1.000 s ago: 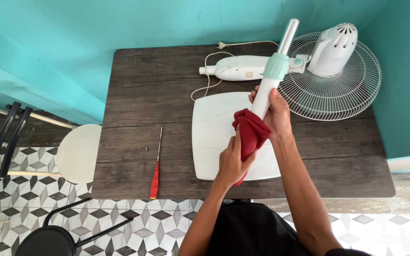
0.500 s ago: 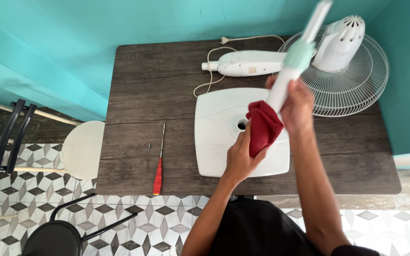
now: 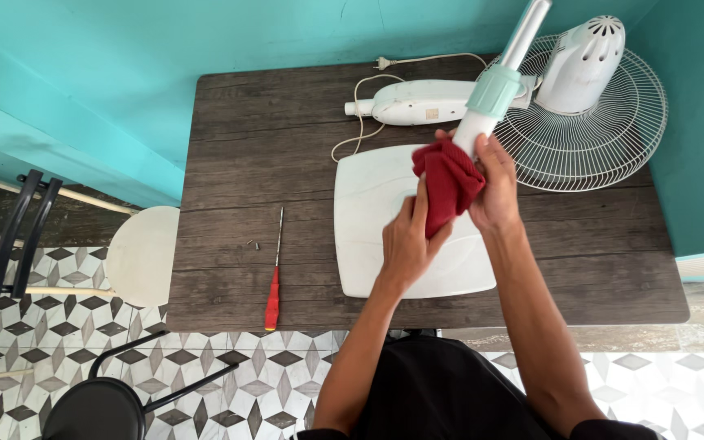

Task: The person uses a red-handled screwdriver to tighten screws on the base of a standing fan. They then wipe the fan pole with a red cloth and attach the fan head to the pole, completing the assembly.

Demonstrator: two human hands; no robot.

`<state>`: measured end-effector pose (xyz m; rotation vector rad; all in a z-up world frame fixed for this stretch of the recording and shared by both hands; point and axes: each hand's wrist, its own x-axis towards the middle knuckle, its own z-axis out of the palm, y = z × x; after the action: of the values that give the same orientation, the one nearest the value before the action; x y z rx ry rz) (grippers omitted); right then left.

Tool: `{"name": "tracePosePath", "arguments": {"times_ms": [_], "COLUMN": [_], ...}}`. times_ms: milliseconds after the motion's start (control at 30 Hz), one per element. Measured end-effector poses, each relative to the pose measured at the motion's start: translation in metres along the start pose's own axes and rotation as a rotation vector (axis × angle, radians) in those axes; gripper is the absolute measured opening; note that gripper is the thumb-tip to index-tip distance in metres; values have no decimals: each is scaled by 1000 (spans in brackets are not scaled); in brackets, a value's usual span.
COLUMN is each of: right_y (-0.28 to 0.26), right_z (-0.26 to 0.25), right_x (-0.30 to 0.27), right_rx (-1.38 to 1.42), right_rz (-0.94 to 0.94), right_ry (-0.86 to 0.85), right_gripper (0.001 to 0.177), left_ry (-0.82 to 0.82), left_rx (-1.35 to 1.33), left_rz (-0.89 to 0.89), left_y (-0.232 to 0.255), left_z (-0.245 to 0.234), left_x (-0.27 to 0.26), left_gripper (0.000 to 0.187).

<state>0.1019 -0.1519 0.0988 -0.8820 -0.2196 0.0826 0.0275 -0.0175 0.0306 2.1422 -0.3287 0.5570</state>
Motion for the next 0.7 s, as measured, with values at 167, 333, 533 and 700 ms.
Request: {"name": "tracePosePath", "arguments": {"times_ms": [167,333,533,700], "right_y": [-9,-20,-16,-25], "right_z": [5,0,2,7], "right_x": [2,11,-2,-6], "right_rx": [-34,-18,-140,-283], "right_rz": [-27,-88,49,99], "right_ry": [-8,-72,-153,-157], "right_gripper": [42,48,66,71], "left_ry": [11,-14,-36,-34], "left_rx": [3,-1,-71,-46], "left_rz": [19,-3,-87,-62], "left_y": [10,15,10,9], "left_z": [-10,-13,-18,-25], "left_x": [8,-5,-10,1], "left_gripper": [84,93,98,105]}}
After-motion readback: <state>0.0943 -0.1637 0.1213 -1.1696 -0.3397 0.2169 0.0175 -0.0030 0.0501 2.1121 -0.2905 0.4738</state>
